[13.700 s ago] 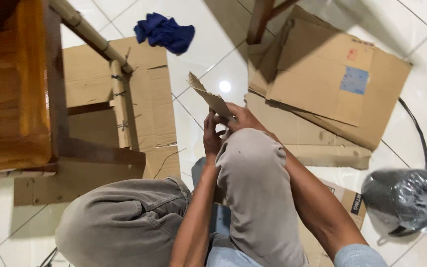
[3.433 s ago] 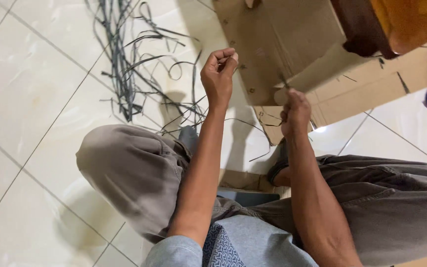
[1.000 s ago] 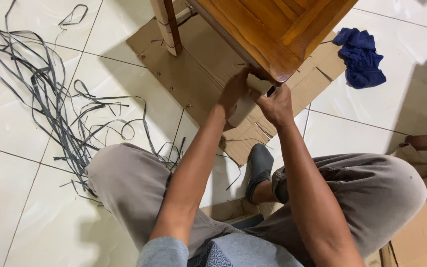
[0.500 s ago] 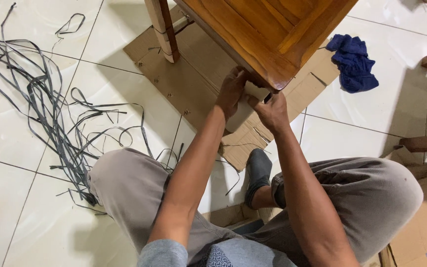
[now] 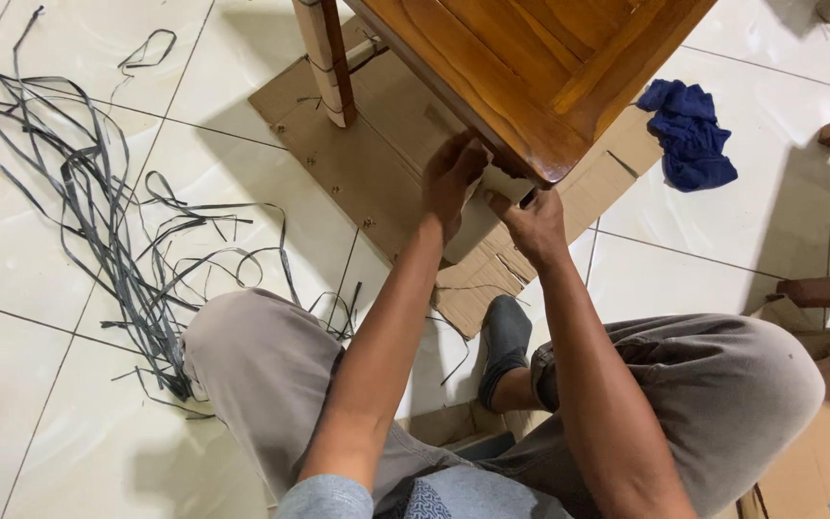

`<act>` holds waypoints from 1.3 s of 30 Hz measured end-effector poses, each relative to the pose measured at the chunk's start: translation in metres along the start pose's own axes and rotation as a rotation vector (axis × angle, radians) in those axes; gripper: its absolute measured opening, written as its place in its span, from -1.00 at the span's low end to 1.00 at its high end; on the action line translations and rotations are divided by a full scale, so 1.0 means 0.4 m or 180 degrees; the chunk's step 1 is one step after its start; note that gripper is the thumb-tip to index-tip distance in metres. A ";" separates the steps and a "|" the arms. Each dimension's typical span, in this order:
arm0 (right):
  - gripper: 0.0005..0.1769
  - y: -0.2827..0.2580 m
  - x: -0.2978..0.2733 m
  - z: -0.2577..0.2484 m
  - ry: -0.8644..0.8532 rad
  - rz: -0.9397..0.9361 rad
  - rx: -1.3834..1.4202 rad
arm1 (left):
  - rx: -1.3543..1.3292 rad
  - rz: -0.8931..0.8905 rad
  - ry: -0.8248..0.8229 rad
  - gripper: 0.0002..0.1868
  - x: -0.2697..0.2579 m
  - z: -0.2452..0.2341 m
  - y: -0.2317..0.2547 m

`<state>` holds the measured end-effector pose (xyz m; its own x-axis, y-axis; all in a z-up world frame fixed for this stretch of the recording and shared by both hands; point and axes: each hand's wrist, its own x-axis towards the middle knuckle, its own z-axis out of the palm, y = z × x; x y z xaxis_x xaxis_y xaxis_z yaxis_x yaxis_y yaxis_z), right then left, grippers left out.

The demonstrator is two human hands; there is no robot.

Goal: Wrapping chair legs with cardboard and securing them with plastic ties

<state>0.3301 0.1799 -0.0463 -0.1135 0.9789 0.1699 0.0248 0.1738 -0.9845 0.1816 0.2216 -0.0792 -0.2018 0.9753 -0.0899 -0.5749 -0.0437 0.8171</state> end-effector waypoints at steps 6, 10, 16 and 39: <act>-0.40 0.009 -0.002 0.009 0.0071 0.0055 -0.0052 | 0.0721 0.0109 0.0337 -0.67 -0.063 -0.010 0.033; -0.44 -0.015 -0.011 0.034 0.0159 0.0022 0.0166 | 0.1113 0.0667 0.0642 -0.69 -0.161 0.001 0.039; -0.39 -0.009 -0.009 0.025 0.0211 -0.0040 0.0108 | 0.1677 0.1185 0.0913 -0.77 -0.216 0.017 0.016; -0.35 -0.052 -0.061 0.064 0.0956 -0.0017 -0.1294 | 0.0541 0.0399 0.0555 -0.81 -0.228 0.044 -0.053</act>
<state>0.3069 0.1496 -0.0312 0.1745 0.9552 0.2389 0.4165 0.1483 -0.8970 0.2260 0.1374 -0.0783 -0.4051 0.9118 -0.0667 -0.3984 -0.1104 0.9105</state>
